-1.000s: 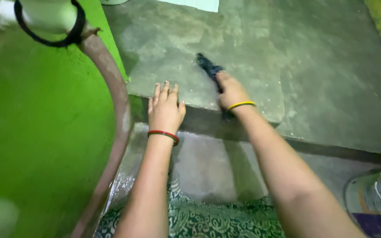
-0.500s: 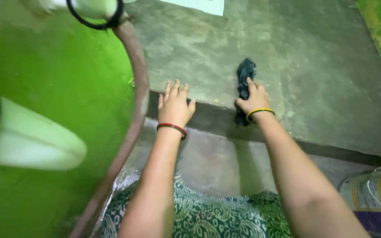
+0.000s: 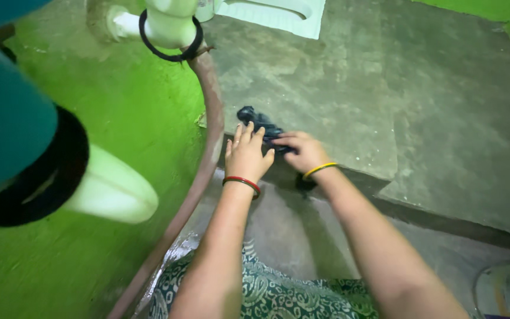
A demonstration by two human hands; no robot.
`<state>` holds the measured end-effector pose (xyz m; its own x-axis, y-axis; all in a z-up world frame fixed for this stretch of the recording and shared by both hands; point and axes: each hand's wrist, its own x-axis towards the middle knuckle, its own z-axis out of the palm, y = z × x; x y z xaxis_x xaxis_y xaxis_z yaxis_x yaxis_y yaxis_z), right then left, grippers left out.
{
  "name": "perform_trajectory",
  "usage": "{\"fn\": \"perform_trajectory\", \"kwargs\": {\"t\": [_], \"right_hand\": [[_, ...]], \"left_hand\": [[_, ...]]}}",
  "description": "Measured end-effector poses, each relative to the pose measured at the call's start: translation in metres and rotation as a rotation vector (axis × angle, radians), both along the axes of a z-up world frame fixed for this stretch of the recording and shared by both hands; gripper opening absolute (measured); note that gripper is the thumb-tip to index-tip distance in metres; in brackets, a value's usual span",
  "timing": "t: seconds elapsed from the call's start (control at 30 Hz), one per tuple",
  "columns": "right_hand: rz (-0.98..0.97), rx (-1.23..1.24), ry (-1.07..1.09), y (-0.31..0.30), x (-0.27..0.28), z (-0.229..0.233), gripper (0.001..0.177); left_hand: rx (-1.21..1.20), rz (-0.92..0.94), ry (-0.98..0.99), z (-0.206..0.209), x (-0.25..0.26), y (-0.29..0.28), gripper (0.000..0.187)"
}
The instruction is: The person cleans stone steps by hand using a damp cloth, rinsing the cloth in a bucket of water during the process.
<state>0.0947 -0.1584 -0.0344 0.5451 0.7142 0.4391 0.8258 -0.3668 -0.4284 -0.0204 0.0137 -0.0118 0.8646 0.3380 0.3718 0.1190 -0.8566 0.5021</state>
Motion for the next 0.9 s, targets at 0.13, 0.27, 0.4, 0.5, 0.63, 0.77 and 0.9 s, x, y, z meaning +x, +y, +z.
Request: {"fn": "perform_trajectory", "kwargs": {"t": [0.13, 0.27, 0.4, 0.5, 0.63, 0.77, 0.9], "right_hand": [[-0.405, -0.105, 0.053, -0.09, 0.018, 0.007, 0.042], [-0.779, -0.076, -0.048, -0.179, 0.006, 0.003, 0.044], [-0.801, -0.081, -0.15, -0.156, 0.007, -0.007, 0.044], [-0.616, -0.086, -0.126, -0.068, 0.005, -0.01, 0.045], [-0.219, -0.01, -0.177, 0.046, -0.024, -0.005, 0.039], [-0.142, -0.016, -0.089, 0.035, -0.034, 0.003, 0.046], [-0.362, -0.114, -0.071, -0.082, -0.009, 0.007, 0.055]], "left_hand": [[-0.012, 0.0, 0.009, 0.002, -0.004, 0.0, 0.064], [-0.035, -0.027, 0.003, 0.009, 0.0, -0.001, 0.063], [-0.047, -0.015, -0.021, 0.007, 0.009, -0.004, 0.06], [-0.028, -0.027, -0.066, -0.003, 0.012, -0.005, 0.055], [-0.002, -0.03, -0.084, -0.018, 0.009, -0.003, 0.052], [-0.02, -0.029, -0.032, -0.016, 0.0, 0.004, 0.06], [-0.018, -0.022, -0.009, -0.008, -0.005, 0.001, 0.061]]}}
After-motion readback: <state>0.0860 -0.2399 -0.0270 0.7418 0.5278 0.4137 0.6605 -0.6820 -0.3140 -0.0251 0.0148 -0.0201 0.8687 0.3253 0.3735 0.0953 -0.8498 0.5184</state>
